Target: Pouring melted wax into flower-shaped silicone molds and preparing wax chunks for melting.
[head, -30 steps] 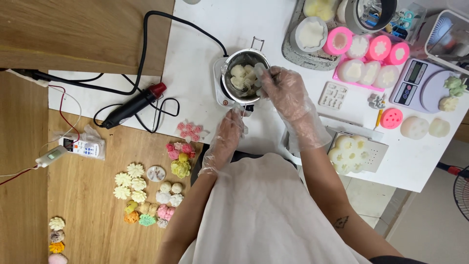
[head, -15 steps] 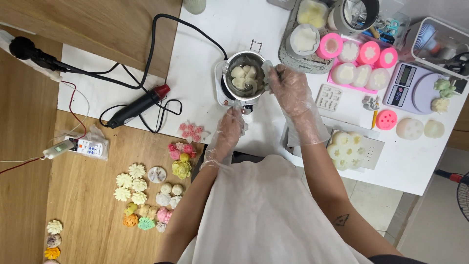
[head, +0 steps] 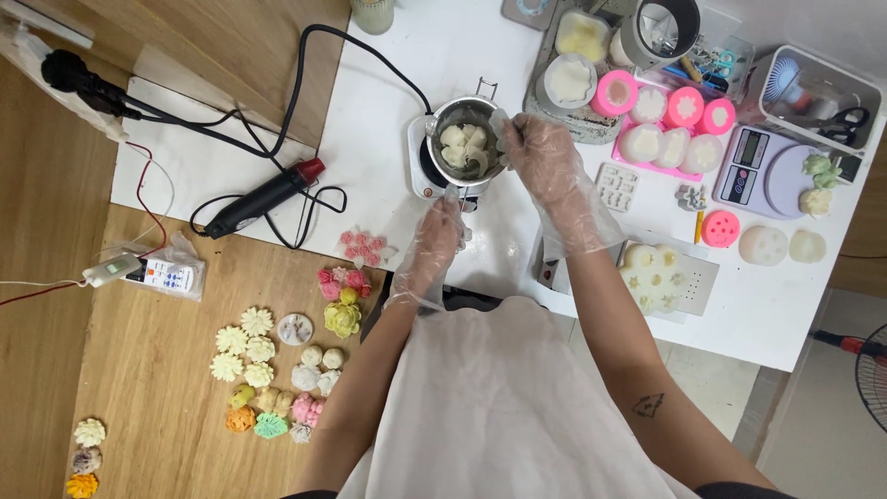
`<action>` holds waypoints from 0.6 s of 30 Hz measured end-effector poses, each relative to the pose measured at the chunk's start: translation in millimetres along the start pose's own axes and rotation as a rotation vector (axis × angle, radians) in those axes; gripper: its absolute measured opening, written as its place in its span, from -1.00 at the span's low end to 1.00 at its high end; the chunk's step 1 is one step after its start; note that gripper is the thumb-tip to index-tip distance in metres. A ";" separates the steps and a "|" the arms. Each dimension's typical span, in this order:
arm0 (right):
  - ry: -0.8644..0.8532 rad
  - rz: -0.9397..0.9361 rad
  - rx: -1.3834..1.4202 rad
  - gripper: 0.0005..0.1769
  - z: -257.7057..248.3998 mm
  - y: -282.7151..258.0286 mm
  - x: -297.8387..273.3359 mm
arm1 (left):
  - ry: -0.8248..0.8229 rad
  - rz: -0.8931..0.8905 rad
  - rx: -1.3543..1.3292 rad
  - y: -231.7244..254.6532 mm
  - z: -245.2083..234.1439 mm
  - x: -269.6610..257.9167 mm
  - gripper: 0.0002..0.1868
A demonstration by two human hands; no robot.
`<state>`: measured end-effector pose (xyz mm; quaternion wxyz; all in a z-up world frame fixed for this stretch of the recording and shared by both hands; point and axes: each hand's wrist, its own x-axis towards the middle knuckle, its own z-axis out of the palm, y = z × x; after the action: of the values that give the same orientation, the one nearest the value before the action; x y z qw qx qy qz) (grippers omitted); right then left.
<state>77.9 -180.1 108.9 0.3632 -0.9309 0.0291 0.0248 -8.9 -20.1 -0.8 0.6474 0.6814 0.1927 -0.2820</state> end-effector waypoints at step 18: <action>-0.127 0.137 0.094 -0.56 1.1 -28.9 10.6 | -0.003 0.228 0.084 -36.9 7.2 22.8 -0.56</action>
<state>90.5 -158.5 126.9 0.4049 -0.9053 0.0709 0.1072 -15.6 -26.4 -43.9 0.6463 0.7250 0.1010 -0.2157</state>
